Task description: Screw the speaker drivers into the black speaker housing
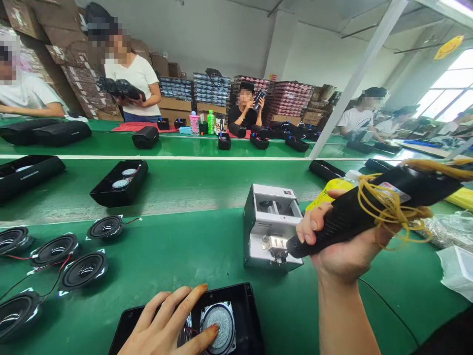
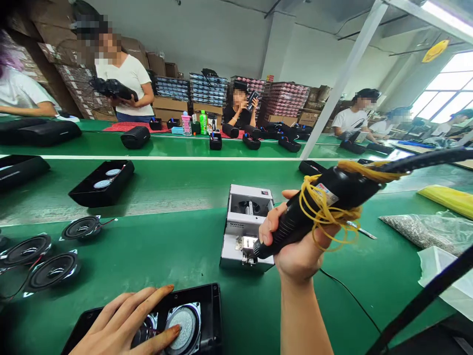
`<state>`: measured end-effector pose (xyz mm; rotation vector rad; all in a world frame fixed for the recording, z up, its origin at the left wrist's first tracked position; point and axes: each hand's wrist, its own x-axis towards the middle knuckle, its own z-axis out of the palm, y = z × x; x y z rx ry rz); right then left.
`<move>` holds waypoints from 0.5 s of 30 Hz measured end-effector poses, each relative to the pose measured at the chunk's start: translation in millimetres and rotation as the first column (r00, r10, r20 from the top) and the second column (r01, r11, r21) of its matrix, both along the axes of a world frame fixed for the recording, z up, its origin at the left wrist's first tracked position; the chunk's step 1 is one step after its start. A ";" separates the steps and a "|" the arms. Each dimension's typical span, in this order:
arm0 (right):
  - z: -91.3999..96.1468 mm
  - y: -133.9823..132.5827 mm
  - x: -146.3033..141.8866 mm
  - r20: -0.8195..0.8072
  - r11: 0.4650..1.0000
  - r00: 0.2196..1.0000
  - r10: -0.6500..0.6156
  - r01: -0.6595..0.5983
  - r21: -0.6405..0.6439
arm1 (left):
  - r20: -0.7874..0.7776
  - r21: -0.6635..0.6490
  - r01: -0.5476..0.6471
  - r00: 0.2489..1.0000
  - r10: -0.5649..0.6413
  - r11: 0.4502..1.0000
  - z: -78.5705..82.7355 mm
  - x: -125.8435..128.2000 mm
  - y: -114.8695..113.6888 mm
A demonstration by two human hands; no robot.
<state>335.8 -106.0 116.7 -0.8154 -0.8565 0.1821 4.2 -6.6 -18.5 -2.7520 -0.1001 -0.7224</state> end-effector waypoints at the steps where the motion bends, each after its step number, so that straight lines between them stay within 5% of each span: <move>1: 0.2 -0.4 0.2 0.001 1.000 1.000 -0.001 0.001 -0.003 | -0.002 -0.001 -0.002 1.000 0.002 1.000 -0.5 -0.2 -0.6; 9: -0.9 -8.0 -3.4 0.003 0.999 0.999 0.034 -0.034 0.000 | -0.018 -0.052 -0.031 0.999 0.030 0.998 -0.7 -1.6 -4.9; 15: 6.5 -26.2 -19.8 -0.005 0.996 0.997 0.076 -0.076 -0.042 | -0.128 -0.242 -0.182 0.980 0.155 0.953 17.6 -0.5 -27.4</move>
